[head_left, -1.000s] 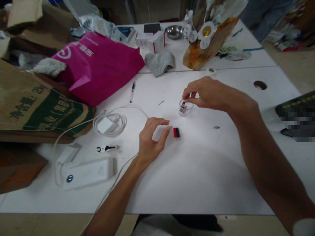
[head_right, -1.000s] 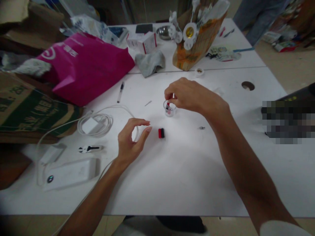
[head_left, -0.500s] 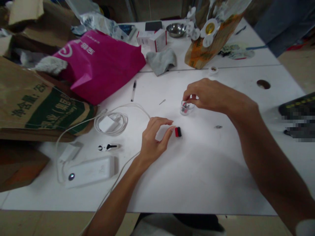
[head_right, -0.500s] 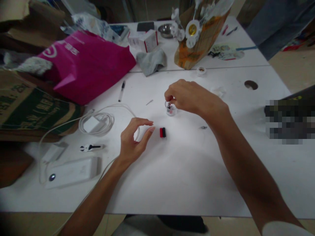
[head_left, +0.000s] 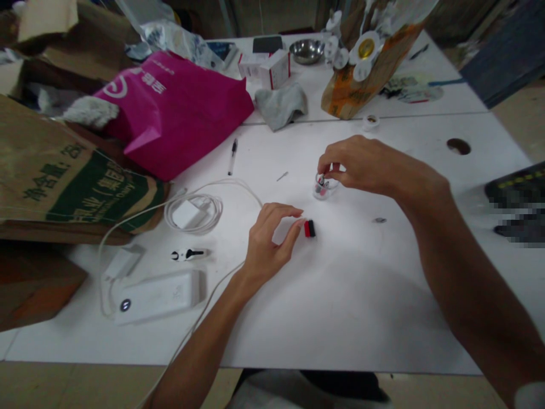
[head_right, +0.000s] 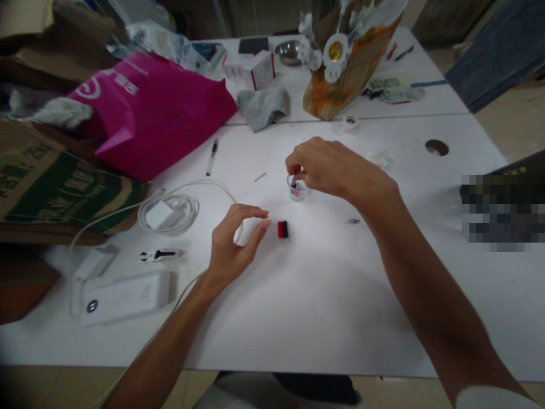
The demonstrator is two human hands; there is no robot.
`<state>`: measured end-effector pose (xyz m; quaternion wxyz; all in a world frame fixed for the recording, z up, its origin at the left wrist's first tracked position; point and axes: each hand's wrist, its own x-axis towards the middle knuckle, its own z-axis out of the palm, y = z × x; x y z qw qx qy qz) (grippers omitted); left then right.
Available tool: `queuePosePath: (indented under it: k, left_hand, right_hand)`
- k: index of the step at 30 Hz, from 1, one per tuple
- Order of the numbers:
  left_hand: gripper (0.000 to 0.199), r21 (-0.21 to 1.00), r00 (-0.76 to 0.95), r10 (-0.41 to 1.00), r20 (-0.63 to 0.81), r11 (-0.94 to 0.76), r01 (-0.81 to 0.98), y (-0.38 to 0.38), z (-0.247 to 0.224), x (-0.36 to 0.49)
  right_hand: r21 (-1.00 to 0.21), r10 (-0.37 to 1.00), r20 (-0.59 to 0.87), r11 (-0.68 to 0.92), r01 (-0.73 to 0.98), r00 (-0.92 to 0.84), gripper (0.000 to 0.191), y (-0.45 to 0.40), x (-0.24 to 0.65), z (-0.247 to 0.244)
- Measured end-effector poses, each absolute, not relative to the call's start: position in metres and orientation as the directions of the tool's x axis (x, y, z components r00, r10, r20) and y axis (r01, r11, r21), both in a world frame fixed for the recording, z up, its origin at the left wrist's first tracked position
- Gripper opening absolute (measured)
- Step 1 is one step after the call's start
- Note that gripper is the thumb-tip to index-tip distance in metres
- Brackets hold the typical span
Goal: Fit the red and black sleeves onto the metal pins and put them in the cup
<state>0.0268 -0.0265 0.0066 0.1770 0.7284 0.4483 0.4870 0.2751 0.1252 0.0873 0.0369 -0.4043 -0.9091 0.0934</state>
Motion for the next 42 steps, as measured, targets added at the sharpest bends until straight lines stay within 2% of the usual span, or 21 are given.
queuePosePath:
  k: [7,25,29,34,38,42]
  left_hand:
    - [0.009,0.692,0.136,0.806,0.576,-0.569,0.445,-0.025,0.005,0.027]
    - [0.008,0.698,0.163,0.836,0.525,-0.532,0.480,-0.023,0.000,0.025]
    - [0.017,0.675,0.235,0.839,0.490,-0.536,0.507,-0.020,-0.008,0.022]
    - [0.048,0.564,0.379,0.821,0.427,-0.569,0.599,-0.016,-0.016,0.015]
    - [0.060,0.531,0.453,0.811,0.371,-0.585,0.613,-0.014,-0.019,0.010]
    - [0.062,0.524,0.489,0.805,0.336,-0.591,0.613,-0.013,-0.019,0.009]
  right_hand:
    - [-0.207,0.748,-0.005,0.649,0.732,-0.664,0.022,0.123,0.273,0.091]
    - [-0.252,0.747,0.011,0.645,0.721,-0.665,0.024,0.127,0.283,0.101]
    - [-0.244,0.755,0.039,0.643,0.726,-0.655,0.026,0.124,0.288,0.109]
    - [-0.264,0.813,0.105,0.578,0.773,-0.572,0.023,0.109,0.308,0.126]
    - [-0.358,0.845,0.108,0.525,0.772,-0.524,0.021,0.088,0.344,0.118]
    - [-0.480,0.860,0.012,0.452,0.752,-0.510,0.027,0.065,0.383,0.080]
